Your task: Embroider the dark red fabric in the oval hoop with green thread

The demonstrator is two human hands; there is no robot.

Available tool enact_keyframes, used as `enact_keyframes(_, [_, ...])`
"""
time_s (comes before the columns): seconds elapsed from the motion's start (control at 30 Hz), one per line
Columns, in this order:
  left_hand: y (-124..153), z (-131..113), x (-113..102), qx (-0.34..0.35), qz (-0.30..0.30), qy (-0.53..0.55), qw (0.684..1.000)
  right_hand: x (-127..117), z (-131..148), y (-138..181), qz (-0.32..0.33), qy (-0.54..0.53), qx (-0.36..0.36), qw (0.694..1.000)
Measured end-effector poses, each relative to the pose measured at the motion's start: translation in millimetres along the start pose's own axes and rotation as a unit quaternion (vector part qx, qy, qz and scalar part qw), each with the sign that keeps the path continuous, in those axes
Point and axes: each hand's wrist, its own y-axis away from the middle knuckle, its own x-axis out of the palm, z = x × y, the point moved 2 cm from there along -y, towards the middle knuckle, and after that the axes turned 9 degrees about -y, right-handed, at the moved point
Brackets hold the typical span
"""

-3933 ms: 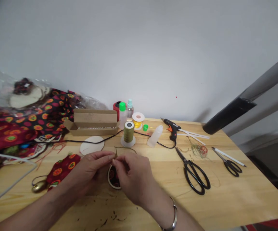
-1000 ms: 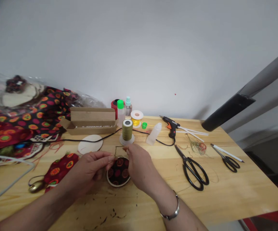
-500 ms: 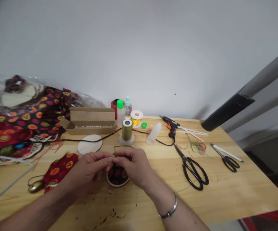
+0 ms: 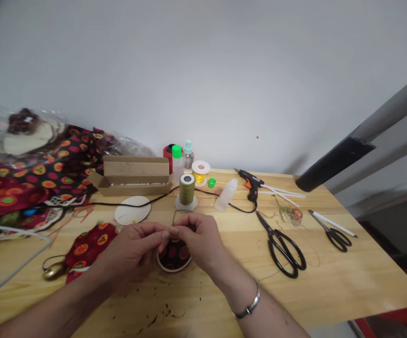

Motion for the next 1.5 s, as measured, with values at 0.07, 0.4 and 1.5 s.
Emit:
enact_keyframes(0.07, [0.0,-0.2,0.5,0.006,0.007,0.010,1.000,0.6,1.6,1.0,-0.004,0.024,-0.006,1.000])
enact_keyframes(0.4, [0.4,-2.8,-6.9,0.032,0.012,-0.058,0.998,0.3,0.8,2.7,0.011,0.083,-0.058,0.995])
enact_keyframes(1.5, [6.2,-1.3,4.2,0.227,-0.016,-0.341,0.912,1.1,0.7,1.8,-0.032,0.032,-0.035,0.998])
